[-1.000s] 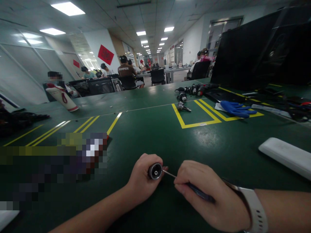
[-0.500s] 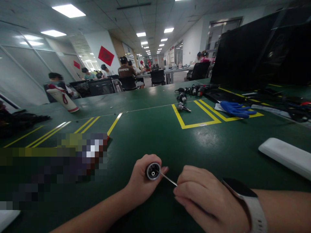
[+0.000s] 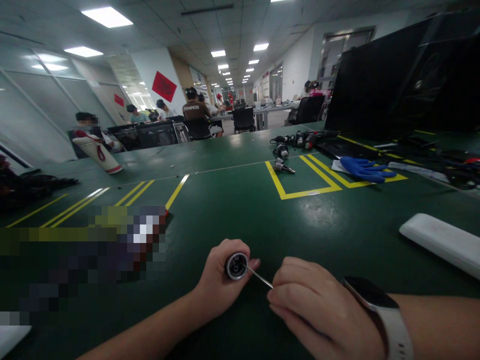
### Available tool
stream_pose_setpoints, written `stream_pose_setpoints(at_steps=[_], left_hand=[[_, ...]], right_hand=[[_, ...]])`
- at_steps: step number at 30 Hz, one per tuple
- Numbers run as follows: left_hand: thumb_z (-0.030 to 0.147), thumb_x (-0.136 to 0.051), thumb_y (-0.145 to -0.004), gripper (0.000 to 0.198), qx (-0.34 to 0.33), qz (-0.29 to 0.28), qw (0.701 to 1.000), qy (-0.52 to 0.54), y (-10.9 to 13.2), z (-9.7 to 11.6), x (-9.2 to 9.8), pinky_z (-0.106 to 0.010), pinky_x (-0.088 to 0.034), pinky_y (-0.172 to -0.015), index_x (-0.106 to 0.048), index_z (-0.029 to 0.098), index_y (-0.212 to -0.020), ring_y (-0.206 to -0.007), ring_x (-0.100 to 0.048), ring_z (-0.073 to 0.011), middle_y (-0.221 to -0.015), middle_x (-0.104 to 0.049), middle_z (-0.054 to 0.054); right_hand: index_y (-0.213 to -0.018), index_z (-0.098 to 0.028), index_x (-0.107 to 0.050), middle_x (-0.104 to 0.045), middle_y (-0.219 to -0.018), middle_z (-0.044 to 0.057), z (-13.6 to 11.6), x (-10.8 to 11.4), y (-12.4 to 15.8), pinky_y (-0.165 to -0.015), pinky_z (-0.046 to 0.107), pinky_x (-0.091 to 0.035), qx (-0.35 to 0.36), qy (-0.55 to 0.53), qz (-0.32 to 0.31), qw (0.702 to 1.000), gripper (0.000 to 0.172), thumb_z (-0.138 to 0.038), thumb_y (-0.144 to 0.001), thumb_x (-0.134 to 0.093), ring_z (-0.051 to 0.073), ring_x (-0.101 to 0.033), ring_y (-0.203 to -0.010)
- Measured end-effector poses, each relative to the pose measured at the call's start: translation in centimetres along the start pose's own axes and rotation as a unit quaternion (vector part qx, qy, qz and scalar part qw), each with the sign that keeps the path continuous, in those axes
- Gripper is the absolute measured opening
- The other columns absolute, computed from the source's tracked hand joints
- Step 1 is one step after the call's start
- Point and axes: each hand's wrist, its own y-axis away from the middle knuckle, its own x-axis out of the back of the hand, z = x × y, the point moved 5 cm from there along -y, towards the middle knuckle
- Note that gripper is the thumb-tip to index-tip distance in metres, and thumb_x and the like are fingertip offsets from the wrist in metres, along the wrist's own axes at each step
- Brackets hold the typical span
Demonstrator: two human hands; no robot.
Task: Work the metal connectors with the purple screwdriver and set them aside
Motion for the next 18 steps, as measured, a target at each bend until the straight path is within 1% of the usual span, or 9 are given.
stream_pose_setpoints(at_steps=[3,7,13,18], left_hand=[[0.019,-0.06,-0.073,0.018,0.006,-0.006,1.0,0.01,0.01,0.05,-0.04,-0.023,-0.039,-0.054,-0.047,0.019,-0.061,-0.056,-0.048,-0.0115,-0.057,-0.05,0.004],[0.019,-0.061,-0.073,0.018,0.01,0.012,1.0,-0.019,0.02,-0.11,-0.08,-0.024,-0.038,-0.055,-0.046,0.019,-0.062,-0.057,-0.048,-0.0122,-0.058,-0.051,0.003],[0.019,-0.058,-0.075,0.016,-0.033,-0.005,0.996,-0.083,-0.02,0.29,-0.43,-0.026,-0.037,-0.057,-0.047,0.019,-0.063,-0.055,-0.049,-0.0122,-0.057,-0.053,0.003],[0.02,-0.059,-0.074,0.018,-0.014,-0.014,0.998,-0.063,-0.09,0.26,-0.29,-0.024,-0.038,-0.055,-0.046,0.02,-0.061,-0.055,-0.049,-0.0117,-0.055,-0.052,0.004]], right_hand=[[-0.088,-0.013,-0.055,-0.058,-0.071,0.007,-0.23,0.19,-0.02,-0.057,0.027,-0.04,0.011,0.009,0.001,1.0,0.018,-0.007,-0.083,-0.039,0.016,-0.049,-0.065],[-0.085,-0.012,-0.056,-0.057,-0.067,0.007,-0.51,0.54,-0.19,-0.056,0.027,-0.038,0.011,0.018,0.016,1.0,0.017,-0.007,-0.083,-0.04,0.016,-0.048,-0.062],[-0.083,-0.011,-0.057,-0.057,-0.067,0.008,-0.31,0.38,-0.3,-0.054,0.027,-0.037,-0.006,0.01,0.008,1.0,0.018,-0.007,-0.083,-0.039,0.016,-0.048,-0.062],[-0.085,-0.012,-0.056,-0.056,-0.069,0.007,-0.11,0.18,-0.03,-0.055,0.027,-0.038,0.001,0.007,0.011,1.0,0.018,-0.007,-0.083,-0.039,0.016,-0.048,-0.063]])
